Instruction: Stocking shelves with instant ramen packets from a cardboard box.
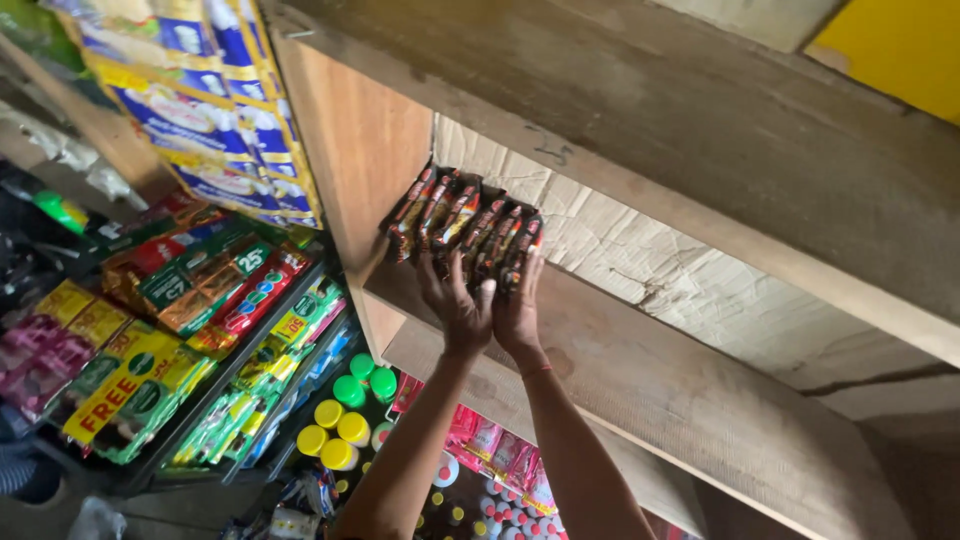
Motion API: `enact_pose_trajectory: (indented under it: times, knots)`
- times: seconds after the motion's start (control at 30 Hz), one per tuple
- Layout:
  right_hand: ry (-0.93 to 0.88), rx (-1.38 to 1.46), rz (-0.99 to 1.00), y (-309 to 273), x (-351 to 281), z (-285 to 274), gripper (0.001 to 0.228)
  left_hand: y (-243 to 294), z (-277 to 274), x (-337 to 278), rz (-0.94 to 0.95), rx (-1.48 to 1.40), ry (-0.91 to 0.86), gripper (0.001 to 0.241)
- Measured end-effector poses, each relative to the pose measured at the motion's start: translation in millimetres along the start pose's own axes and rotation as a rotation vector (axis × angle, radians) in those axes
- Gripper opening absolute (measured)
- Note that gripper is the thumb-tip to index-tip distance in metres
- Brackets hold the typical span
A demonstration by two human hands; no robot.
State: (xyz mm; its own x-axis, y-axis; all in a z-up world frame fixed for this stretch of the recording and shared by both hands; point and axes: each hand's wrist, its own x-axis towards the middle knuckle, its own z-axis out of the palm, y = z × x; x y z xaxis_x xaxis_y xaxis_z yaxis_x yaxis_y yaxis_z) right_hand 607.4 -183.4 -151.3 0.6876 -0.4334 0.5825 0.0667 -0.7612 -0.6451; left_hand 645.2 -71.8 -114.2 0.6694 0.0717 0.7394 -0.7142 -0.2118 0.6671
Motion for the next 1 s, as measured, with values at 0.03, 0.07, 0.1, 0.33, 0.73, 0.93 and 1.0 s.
enact_pose_trajectory:
  times: [0.03, 0.07, 0.1, 0.33, 0.73, 0.93, 1.0]
  knots:
    - [0.007, -0.002, 0.005, -8, 3, -6, 0.092, -5, 3, -2, 0.004, -0.004, -0.007, 0.078]
    - [-0.062, 0.105, 0.027, -17, 7, -11, 0.087, -9, 6, -3, -0.118, 0.113, -0.209, 0.075]
    - [-0.133, 0.213, 0.042, -26, 12, -16, 0.081, -15, 10, -2, -0.238, 0.234, -0.404, 0.074]
    - [-0.264, 0.238, 0.050, -3, 16, -24, 0.087, -37, 25, -4, -0.207, 0.399, -0.540, 0.068]
    - [-0.110, 0.190, 0.497, -6, -168, -138, 0.054, -2, -94, -114, -0.165, 0.067, -0.421, 0.077]
    - [-0.034, 0.270, 0.953, -27, -403, -225, 0.036, -13, -206, -292, -0.220, 0.260, -0.855, 0.072]
    - [-0.241, 0.147, 1.112, -20, -511, -250, 0.035, -25, -252, -355, -0.268, 0.447, -1.265, 0.074]
